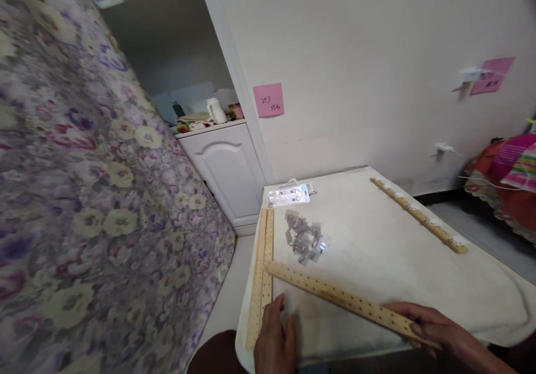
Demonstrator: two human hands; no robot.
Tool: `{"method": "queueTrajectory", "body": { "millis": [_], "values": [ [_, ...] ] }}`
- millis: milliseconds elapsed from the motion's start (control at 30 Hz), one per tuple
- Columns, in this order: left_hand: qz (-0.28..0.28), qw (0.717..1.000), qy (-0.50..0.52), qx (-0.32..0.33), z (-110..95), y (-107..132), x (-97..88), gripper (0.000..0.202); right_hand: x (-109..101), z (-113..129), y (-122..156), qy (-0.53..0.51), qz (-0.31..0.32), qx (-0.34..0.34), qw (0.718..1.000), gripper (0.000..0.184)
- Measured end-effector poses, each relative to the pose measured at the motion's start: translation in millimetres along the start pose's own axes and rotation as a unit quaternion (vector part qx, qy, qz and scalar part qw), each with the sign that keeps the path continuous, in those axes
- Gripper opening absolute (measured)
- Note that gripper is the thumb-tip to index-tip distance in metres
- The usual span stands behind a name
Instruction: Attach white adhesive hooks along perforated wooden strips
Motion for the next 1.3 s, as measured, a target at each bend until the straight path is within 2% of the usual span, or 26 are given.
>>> {"method": "queueTrajectory", "body": {
  "millis": [67, 167, 267, 367, 500, 633, 733, 867, 1100, 1300],
  "values": [
    [0.013, 1.0, -0.013, 0.022, -2, -2, 2.8, 0.041, -17, -4, 3, 0.035, 0.037, 0.012, 0.999, 0.056],
    [0.026, 0.996, -0.054, 0.071, -4, -8, 9.4, 0.039, -44, 2, -1, 0.099, 0.023, -0.013, 0.995, 0.055],
    [0.024, 0.988, -0.097, 0.115, -2, -17, 19.9, 0.039, -59, 22, -7, 0.19, 0.006, -0.091, 0.977, 0.053],
    [0.031, 0.978, -0.137, 0.156, -4, -25, 34.8, 0.045, -64, 42, -14, 0.273, -0.021, -0.166, 0.947, 0.045],
    [0.045, 0.964, -0.217, 0.145, -8, -35, 50.4, 0.045, -73, 50, -28, 0.339, -0.066, -0.195, 0.918, 0.024],
    [0.091, 0.953, -0.263, 0.12, -11, -41, 63.6, 0.044, -84, 49, -38, 0.354, -0.089, -0.227, 0.903, 0.025],
    [0.093, 0.948, -0.28, 0.116, -11, -44, 68.7, 0.043, -93, 47, -43, 0.363, -0.119, -0.252, 0.889, 0.028],
    [0.065, 0.959, -0.25, 0.121, -10, -42, 72.0, 0.041, -99, 44, -44, 0.377, -0.154, -0.278, 0.87, 0.031],
    [0.016, 0.986, -0.12, 0.119, -10, -33, 71.6, 0.036, -114, 39, -39, 0.412, -0.216, -0.293, 0.835, 0.033],
    [-0.023, 0.995, -0.027, 0.097, -2, -26, 65.9, 0.041, -115, 33, -38, 0.426, -0.229, -0.286, 0.827, 0.036]
  ]
}}
Point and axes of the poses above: each hand's wrist, its own y-axis away from the middle knuckle, its own x-axis out of the palm, z = x × y, the point moved 8 cm from there along -y, towards the middle knuckle, and after that the axes turned 11 degrees about -z, right-handed, at the moved point
